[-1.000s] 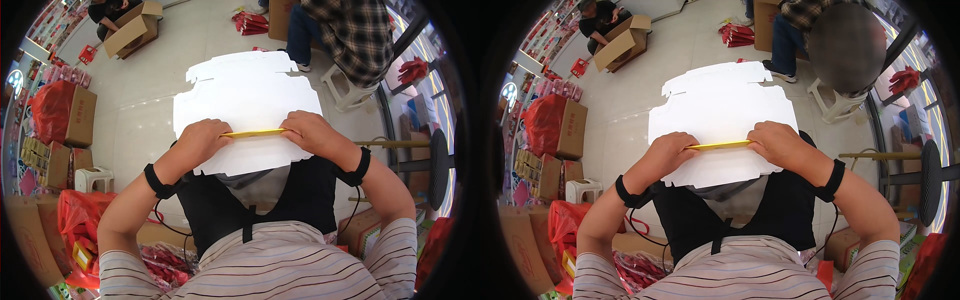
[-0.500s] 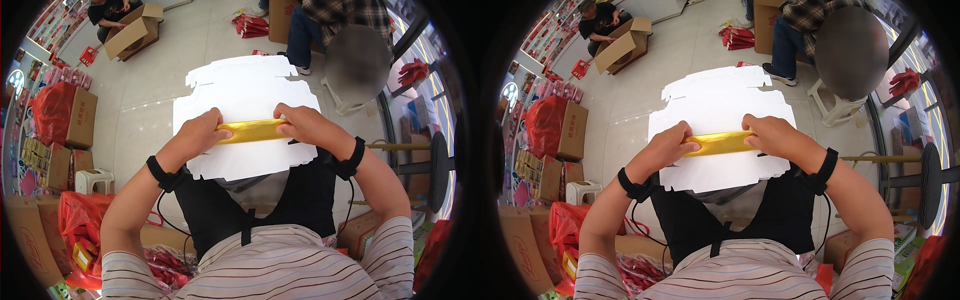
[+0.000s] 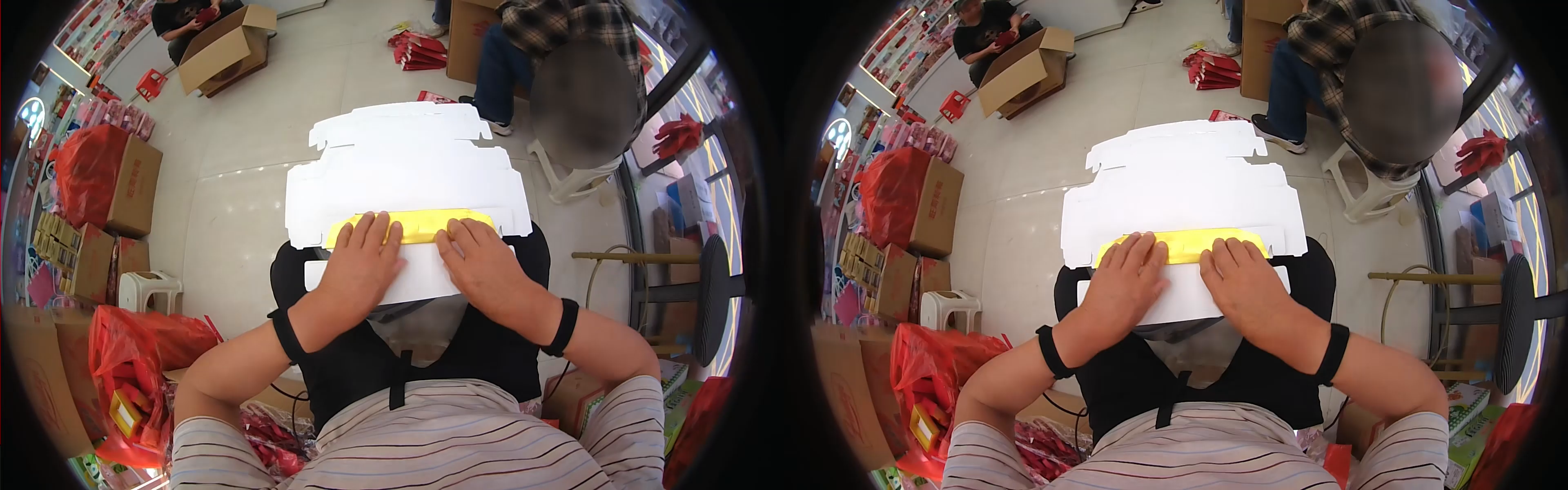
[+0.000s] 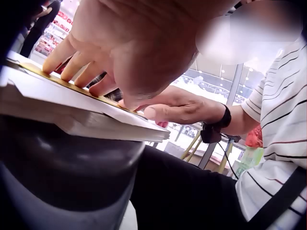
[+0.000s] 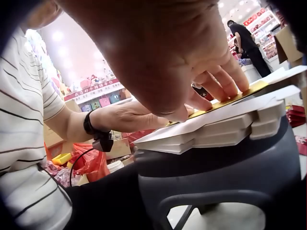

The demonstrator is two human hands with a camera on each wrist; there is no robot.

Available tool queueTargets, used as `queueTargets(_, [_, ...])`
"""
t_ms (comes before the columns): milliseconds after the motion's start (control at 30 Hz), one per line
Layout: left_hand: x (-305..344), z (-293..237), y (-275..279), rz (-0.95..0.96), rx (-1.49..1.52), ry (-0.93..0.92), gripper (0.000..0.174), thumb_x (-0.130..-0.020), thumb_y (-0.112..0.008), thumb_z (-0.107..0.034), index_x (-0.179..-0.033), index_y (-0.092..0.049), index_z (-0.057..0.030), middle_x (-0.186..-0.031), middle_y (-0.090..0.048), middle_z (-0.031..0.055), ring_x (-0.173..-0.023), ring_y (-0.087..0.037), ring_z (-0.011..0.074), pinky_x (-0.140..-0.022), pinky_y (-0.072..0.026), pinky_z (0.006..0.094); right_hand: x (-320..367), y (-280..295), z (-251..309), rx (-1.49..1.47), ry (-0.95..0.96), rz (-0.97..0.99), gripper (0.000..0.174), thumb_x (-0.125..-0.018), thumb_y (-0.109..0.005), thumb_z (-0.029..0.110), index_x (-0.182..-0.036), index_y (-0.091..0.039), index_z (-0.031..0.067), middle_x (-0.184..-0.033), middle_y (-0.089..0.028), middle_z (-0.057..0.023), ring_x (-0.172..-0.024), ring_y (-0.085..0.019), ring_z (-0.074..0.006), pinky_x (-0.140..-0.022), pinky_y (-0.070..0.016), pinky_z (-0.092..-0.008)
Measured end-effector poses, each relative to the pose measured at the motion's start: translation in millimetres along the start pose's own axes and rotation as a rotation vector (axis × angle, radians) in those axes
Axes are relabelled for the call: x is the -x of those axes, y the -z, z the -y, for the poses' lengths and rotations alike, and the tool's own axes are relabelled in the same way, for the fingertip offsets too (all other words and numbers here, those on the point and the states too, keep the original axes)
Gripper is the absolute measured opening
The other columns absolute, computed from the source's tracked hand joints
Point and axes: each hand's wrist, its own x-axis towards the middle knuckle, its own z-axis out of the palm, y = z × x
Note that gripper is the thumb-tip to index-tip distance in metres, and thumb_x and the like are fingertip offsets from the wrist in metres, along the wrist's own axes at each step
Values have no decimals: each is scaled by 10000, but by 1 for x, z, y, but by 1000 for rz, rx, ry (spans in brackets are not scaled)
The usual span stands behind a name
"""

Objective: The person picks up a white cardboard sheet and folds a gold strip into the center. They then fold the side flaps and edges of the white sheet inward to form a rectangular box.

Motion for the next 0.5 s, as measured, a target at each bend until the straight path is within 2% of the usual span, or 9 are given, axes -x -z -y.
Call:
queueTargets(67, [7,-16,-1,17,10,35,650,-1045,-658,-395,-1499,-529,53,-1562,-506,274,-1477,-469,461,-1193,-415,592,1,0,15,24,-28,-5,521,-935,-754,190,-1366,-614,-66,-1369,-600,-283,-1312,-568,-431,-1139,-471,-495])
queueTargets(167, [7,-20,-8,60,-55,35,763,-1046,-641,-545,-1501,-534,58,-1595,-473,301,-1502,-435,494,-1197,-387,640,4,-10,12,83,-23,74,600,-1002,-718,327,-1416,-593,-89,-1450,-560,-340,-1367,-547,-470,-1158,-459,-535])
queueTargets(300, [2,-16,2,92,-23,28,714,-1051,-652,-489,-1498,-537,56,-1578,-499,291,-1477,-476,475,-1170,-433,601,3,-8,6,73,9,52,530,-1008,-695,259,-1401,-608,-84,-1411,-601,-318,-1330,-583,-449,-1161,-466,-529])
queueTargets(333, [2,-12,3,83,-11,15,686,-1049,-661,-458,-1489,-540,55,-1567,-511,286,-1467,-492,464,-1157,-448,586,3,-3,3,32,16,13,492,-978,-677,165,-1393,-610,-91,-1412,-612,-306,-1318,-602,-435,-1160,-474,-500])
queueTargets(500, [-8,3,11,116,-51,-51,545,-1029,-692,-288,-1439,-557,45,-1496,-577,272,-1408,-575,417,-1088,-524,504,5,5,-18,72,21,8,507,-889,-662,43,-1365,-609,-126,-1394,-623,-285,-1300,-614,-398,-1112,-511,-443])
